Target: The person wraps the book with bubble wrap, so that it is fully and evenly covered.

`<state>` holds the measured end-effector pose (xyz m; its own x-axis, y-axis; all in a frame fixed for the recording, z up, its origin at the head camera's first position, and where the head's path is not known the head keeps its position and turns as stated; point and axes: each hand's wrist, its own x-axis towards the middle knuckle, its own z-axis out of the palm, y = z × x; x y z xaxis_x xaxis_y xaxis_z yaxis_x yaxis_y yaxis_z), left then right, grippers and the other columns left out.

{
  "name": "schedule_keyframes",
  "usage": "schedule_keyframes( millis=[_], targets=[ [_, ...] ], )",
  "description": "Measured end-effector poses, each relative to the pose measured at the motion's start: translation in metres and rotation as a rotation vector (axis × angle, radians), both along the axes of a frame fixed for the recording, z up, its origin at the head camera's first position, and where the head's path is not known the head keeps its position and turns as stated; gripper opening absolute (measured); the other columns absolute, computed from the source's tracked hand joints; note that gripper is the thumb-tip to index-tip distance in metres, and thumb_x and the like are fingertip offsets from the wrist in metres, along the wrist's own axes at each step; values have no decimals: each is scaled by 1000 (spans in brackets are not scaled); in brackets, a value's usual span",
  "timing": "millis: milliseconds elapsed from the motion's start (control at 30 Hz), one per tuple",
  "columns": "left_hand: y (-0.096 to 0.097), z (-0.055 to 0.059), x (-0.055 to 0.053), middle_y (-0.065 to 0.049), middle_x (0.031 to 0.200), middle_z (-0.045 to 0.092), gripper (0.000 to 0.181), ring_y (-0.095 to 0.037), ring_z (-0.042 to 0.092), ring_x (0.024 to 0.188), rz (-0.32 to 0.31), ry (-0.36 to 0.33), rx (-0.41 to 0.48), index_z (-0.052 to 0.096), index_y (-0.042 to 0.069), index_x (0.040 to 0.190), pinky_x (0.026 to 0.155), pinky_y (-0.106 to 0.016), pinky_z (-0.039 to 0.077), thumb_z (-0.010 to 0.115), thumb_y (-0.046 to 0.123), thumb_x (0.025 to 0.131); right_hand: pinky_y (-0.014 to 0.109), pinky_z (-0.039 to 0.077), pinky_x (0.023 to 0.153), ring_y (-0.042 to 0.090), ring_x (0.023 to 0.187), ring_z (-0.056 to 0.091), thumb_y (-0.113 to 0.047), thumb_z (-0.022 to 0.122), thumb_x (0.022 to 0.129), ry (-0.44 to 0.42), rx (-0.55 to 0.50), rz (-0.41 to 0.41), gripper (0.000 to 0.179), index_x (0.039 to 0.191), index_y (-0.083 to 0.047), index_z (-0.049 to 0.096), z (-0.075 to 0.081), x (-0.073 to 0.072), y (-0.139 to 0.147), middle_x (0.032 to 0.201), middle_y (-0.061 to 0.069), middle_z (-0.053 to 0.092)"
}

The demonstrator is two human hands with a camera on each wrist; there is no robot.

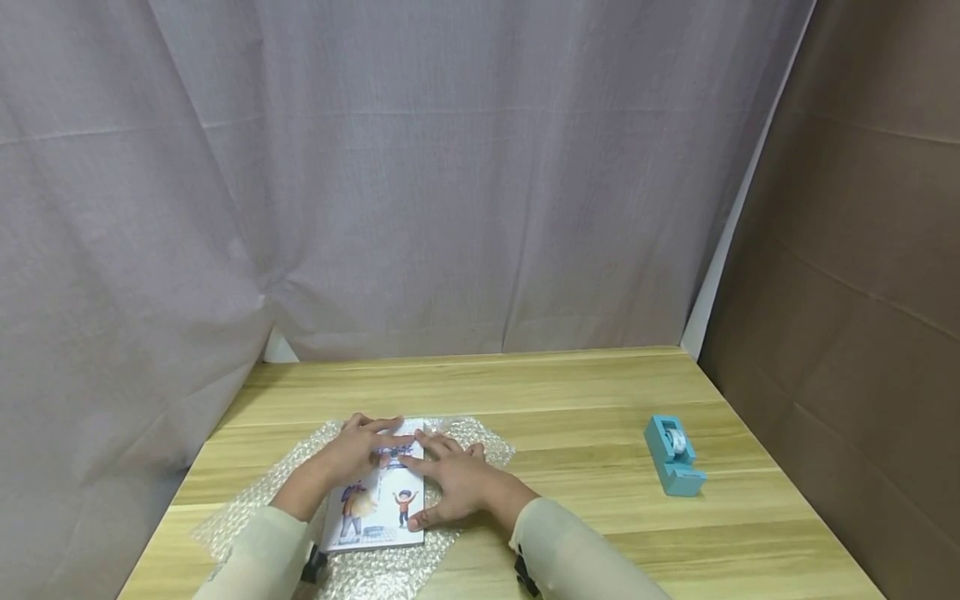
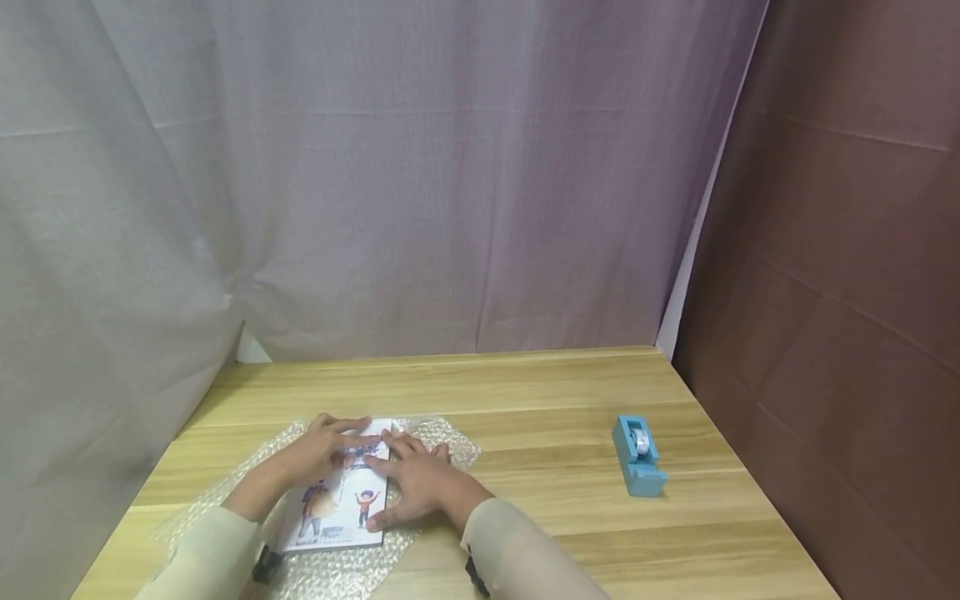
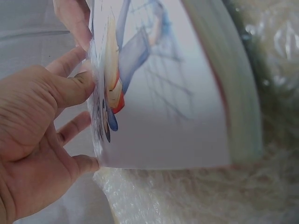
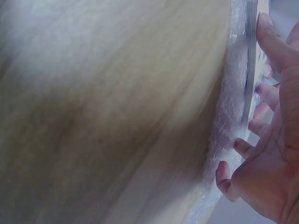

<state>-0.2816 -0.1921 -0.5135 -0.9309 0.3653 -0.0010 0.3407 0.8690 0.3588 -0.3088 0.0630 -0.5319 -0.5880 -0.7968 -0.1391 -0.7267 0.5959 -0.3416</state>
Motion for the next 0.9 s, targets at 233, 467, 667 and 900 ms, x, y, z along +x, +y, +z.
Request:
schedule_keyframes(
  millis=[233,467,667,900],
  targets=[
    [0,1,1,-13,173,49,54,-41,52,136,-8,15,-7,66,28,154,113,-73,50,70,6,104,93,21,120,40,173,16,-83,72,87,8,-2,-5,107,175,-44,26,-1,0,0,189,0,7],
    [-6,1,4,-17,170,51,51,-51,53,142,-63,56,-26,66,25,154,117,-79,45,70,9,105,93,22,120,39,173,16,-84,72,87,10,1,-1,107,175,-43,27,-3,0,0,189,1,8],
    [-15,-5,10,-20,166,55,44,-59,49,149,-129,86,-28,67,18,153,121,-84,36,67,13,108,92,23,121,38,173,16,-85,72,86,6,2,-6,108,175,-44,26,-4,1,-1,189,1,8],
    [-20,-7,24,-17,164,58,39,-54,51,151,-123,96,9,70,16,149,120,-80,41,65,23,111,91,22,122,39,173,16,-85,72,86,8,-11,-9,107,174,-46,25,-6,-1,0,189,0,8]
  ],
)
